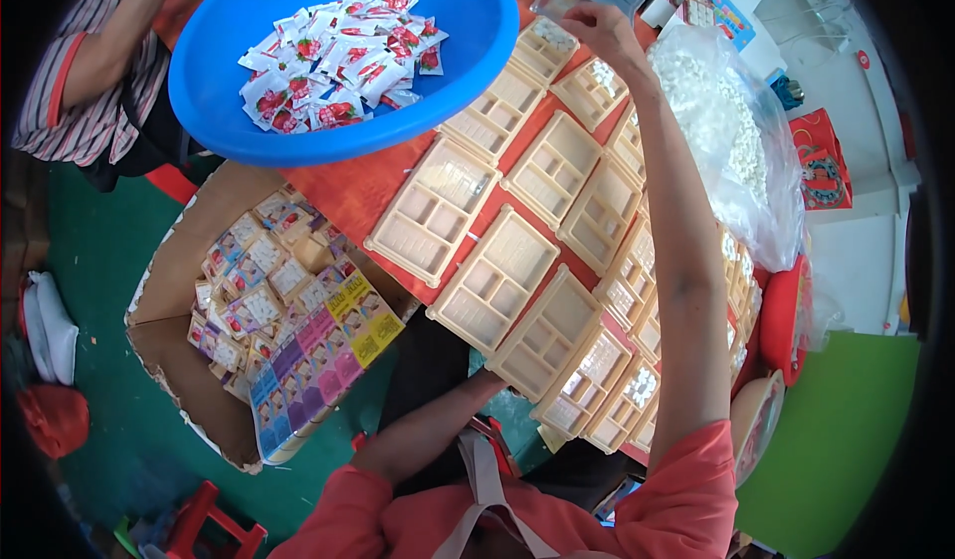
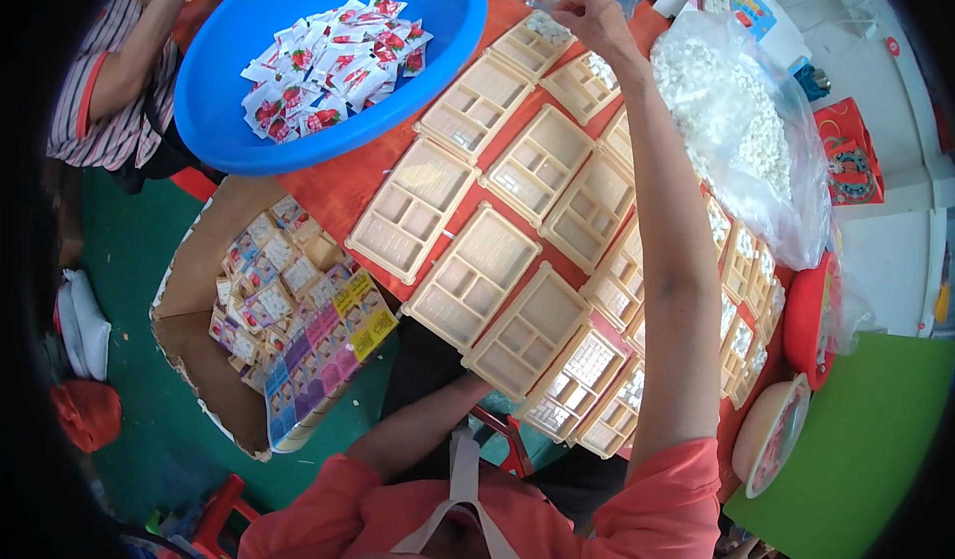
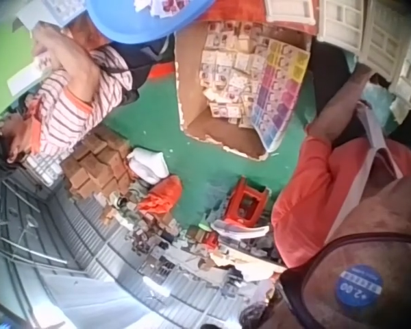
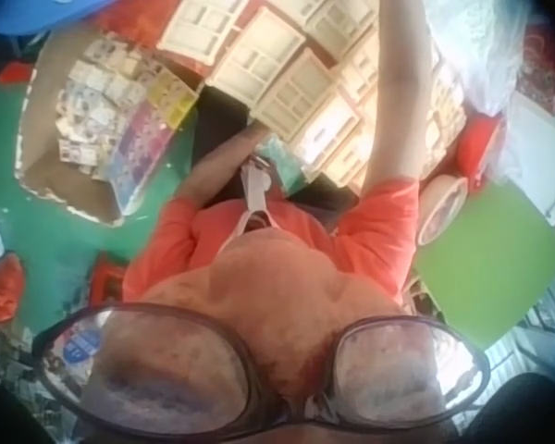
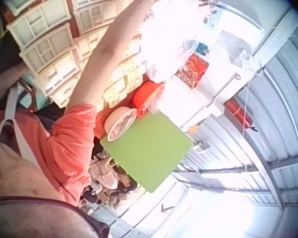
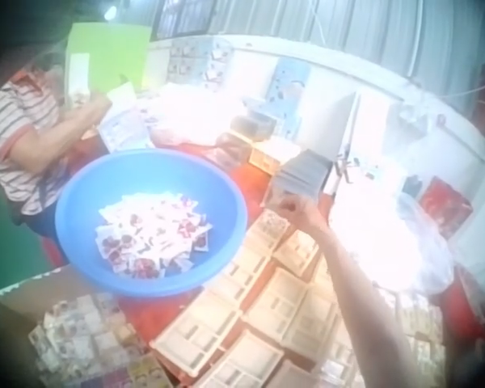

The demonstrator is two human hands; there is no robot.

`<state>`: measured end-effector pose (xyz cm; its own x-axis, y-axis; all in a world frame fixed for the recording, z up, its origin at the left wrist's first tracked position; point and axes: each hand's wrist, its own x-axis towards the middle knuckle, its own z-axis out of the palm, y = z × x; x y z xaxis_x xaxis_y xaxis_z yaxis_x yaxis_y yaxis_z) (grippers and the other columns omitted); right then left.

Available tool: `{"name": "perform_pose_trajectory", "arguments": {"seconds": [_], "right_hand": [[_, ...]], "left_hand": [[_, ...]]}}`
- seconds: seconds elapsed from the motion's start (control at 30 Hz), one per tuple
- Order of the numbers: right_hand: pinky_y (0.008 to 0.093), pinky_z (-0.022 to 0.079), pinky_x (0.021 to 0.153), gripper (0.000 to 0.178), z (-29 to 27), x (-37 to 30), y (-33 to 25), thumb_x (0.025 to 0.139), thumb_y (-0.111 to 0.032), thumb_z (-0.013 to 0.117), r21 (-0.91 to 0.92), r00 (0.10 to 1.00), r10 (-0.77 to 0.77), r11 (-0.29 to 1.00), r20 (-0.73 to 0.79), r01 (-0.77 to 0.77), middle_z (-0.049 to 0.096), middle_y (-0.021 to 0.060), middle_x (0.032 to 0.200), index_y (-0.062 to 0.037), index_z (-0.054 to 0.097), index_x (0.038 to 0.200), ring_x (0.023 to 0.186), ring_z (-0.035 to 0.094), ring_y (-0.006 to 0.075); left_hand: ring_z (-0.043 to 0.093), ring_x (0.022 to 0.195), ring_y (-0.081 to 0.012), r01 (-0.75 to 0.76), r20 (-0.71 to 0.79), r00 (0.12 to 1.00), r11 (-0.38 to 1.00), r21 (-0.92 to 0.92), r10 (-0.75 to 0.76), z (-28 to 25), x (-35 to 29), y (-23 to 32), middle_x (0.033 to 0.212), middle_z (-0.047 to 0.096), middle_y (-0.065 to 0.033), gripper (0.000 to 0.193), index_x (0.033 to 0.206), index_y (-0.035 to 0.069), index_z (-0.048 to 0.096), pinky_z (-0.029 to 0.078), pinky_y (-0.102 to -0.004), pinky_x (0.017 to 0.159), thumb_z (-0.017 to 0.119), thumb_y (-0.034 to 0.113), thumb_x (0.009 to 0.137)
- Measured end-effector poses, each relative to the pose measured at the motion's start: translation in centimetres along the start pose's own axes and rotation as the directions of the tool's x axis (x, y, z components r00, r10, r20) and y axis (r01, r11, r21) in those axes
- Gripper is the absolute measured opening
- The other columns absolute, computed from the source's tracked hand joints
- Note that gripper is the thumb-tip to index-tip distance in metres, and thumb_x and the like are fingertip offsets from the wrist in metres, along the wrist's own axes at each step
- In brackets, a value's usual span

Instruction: Placing small white rectangular items into compartmentalized plastic trays.

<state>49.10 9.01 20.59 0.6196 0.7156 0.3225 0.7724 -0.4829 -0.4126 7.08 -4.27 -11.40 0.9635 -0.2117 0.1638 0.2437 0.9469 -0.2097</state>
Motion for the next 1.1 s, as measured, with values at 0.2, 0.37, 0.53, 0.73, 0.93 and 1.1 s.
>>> {"name": "perform_pose_trajectory", "arguments": {"seconds": [0.2, 0.37, 0.53, 0.73, 0.93, 1.1], "right_hand": [[0.0232, 0.042, 0.059, 0.02, -2.3, -2.9, -2.3, 0.086, -0.019, 0.065, 0.23, 0.979, 0.068, 0.967, 0.194, -0.113, 0.058, -0.0013, 0.071, 0.0003, 0.067, 0.091, 0.066, 0.051, 0.0069], [0.0231, 0.049, 0.064, 0.02, 0.5, -3.5, -6.9, 0.086, -0.019, 0.066, 0.193, 0.94, 0.068, 0.971, 0.334, -0.139, 0.063, 0.0012, 0.074, -0.0002, 0.069, 0.092, 0.07, 0.058, 0.0084], [0.0262, 0.049, 0.063, 0.02, -1.5, -4.6, -7.0, 0.085, -0.019, 0.066, 0.045, 0.983, 0.004, 0.999, 0.184, -0.012, 0.066, 0.0044, 0.077, -0.0013, 0.069, 0.094, 0.069, 0.059, 0.0091], [0.0226, 0.046, 0.068, 0.019, -13.7, -9.6, -3.8, 0.087, -0.018, 0.065, 0.004, 0.964, 0.002, 1.0, -0.267, -0.001, 0.068, 0.0021, 0.082, -0.0027, 0.068, 0.098, 0.075, 0.059, 0.0077], [0.0208, 0.043, 0.059, 0.021, -25.0, -19.0, 9.8, 0.086, -0.019, 0.064, -0.088, 0.854, 0.399, 0.889, -0.335, -0.45, 0.065, 0.0016, 0.08, -0.0012, 0.069, 0.096, 0.069, 0.056, 0.0061], [0.0356, 0.051, 0.076, 0.047, -21.5, -23.1, 20.8, 0.07, -0.036, 0.075, -0.303, 0.857, 0.491, 0.802, -0.155, -0.515, 0.069, 0.0157, 0.097, -0.0052, 0.068, 0.104, 0.085, 0.066, 0.0279]], "left_hand": [[0.03, 0.137, -0.0269, -0.018, -0.073, 0.996, 0.955, 0.296, 0.042, 4.7, 0.9, 0.7, 0.151, 0.024, -0.0086, 0.062, 0.15, 0.016, 0.016, 0.032, -0.0467, 0.11, 0.033, 0.047, 0.099], [0.032, 0.135, -0.028, -0.017, -0.054, 0.998, 1.0, -0.009, 0.017, 8.9, 1.5, 2.4, 0.15, 0.026, -0.012, 0.064, 0.149, 0.012, 0.015, 0.032, -0.0464, 0.11, 0.034, 0.046, 0.099], [0.027, 0.138, -0.0267, 0.098, -0.196, 0.98, 0.94, 0.328, -0.033, 8.1, 0.8, 1.6, 0.152, 0.022, -0.0098, 0.064, 0.15, 0.014, 0.013, 0.028, -0.0459, 0.112, 0.042, 0.04, 0.099], [0.041, 0.127, -0.0232, 0.016, -0.322, 0.936, 0.894, 0.448, 0.145, 6.5, -0.7, 2.1, 0.141, 0.04, -0.0109, 0.048, 0.142, 0.011, 0.034, 0.037, -0.0418, 0.107, 0.044, 0.033, 0.1], [0.036, 0.132, -0.0217, -0.001, -0.321, 0.929, 0.869, 0.495, 0.184, 4.9, 0.0, 2.6, 0.145, 0.035, -0.0111, 0.048, 0.142, 0.01, 0.034, 0.034, -0.0405, 0.109, 0.044, 0.03, 0.1], [0.035, 0.133, -0.0225, 0.032, -0.26, 0.954, 0.815, 0.579, 0.147, 5.2, -1.2, 2.2, 0.146, 0.033, -0.0109, 0.05, 0.143, 0.01, 0.031, 0.033, -0.0413, 0.109, 0.044, 0.031, 0.1]]}}
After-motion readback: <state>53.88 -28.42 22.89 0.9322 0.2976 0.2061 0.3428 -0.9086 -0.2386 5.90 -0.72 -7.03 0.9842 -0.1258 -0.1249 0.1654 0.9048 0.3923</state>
